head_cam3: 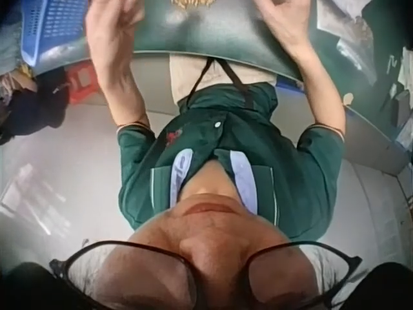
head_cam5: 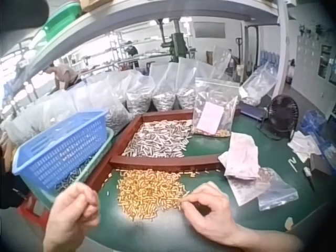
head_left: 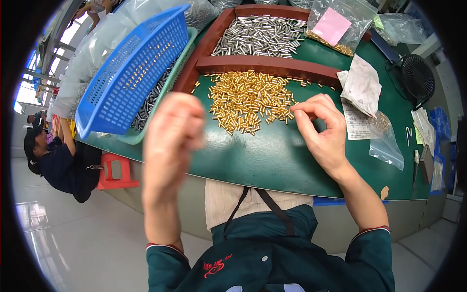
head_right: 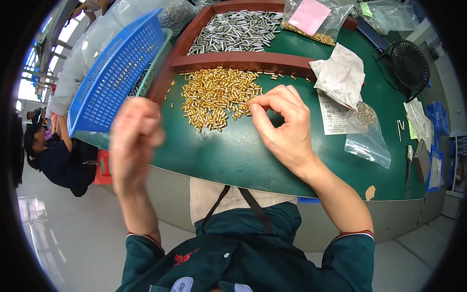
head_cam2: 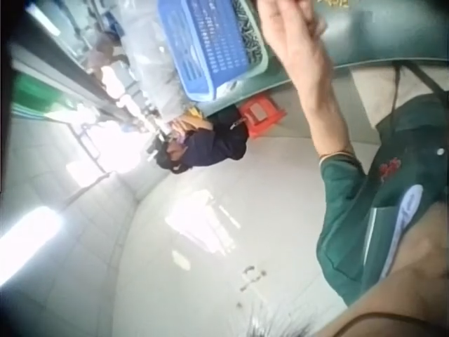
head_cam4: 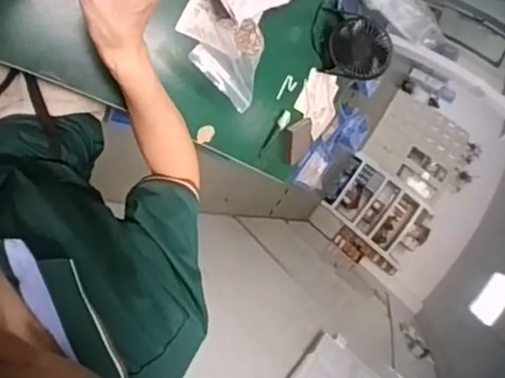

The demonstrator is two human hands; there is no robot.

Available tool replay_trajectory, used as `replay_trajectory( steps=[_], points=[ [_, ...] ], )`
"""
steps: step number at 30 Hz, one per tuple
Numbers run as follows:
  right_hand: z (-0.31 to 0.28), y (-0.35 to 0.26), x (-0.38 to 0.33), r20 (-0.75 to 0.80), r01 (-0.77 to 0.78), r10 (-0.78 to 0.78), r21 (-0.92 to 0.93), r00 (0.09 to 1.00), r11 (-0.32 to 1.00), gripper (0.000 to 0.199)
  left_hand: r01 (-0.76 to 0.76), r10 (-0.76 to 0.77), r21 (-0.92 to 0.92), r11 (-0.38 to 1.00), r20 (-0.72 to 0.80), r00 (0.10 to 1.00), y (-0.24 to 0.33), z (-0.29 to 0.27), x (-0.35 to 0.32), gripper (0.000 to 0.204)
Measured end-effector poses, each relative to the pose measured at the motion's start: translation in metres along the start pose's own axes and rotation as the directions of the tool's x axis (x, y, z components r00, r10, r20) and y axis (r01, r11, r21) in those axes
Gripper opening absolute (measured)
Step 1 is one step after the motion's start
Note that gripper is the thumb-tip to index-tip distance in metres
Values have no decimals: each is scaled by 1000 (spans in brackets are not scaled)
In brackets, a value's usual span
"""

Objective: Assembling small gold and silver metal hardware components by hand at a workstation.

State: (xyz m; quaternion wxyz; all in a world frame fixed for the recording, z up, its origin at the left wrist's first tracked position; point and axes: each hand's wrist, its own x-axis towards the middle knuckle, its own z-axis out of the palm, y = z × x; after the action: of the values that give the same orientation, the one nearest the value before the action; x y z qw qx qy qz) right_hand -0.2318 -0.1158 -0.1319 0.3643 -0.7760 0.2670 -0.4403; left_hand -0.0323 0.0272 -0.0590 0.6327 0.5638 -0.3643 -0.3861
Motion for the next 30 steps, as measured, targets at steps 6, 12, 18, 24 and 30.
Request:
replay_trajectory(
  steps=[6, 12, 18, 24, 30],
  points=[
    [14, 8, 1, 174, 245, -209, -217, 962, 945, 14, 36, 606, 999, -3, -26, 795, 88, -92, 22, 19],
    [18, 14, 6, 311, 348, -263, -260, 913, 901, 14, 149, 412, 987, -67, -109, 905, 109, -167, 49, 28],
    [19, 19, 10, 388, 395, -288, -231, 875, 889, 11, 73, 706, 983, -168, 68, 705, 90, -121, 32, 24],
    [13, 22, 15, 401, 374, -261, -236, 878, 897, 13, -502, 509, 853, 145, 370, 777, -25, 15, 14, 16],
    [11, 22, 16, 421, 367, -236, -263, 876, 892, 10, -459, 430, 840, 289, 314, 846, -86, 50, 14, 16]
  ],
)
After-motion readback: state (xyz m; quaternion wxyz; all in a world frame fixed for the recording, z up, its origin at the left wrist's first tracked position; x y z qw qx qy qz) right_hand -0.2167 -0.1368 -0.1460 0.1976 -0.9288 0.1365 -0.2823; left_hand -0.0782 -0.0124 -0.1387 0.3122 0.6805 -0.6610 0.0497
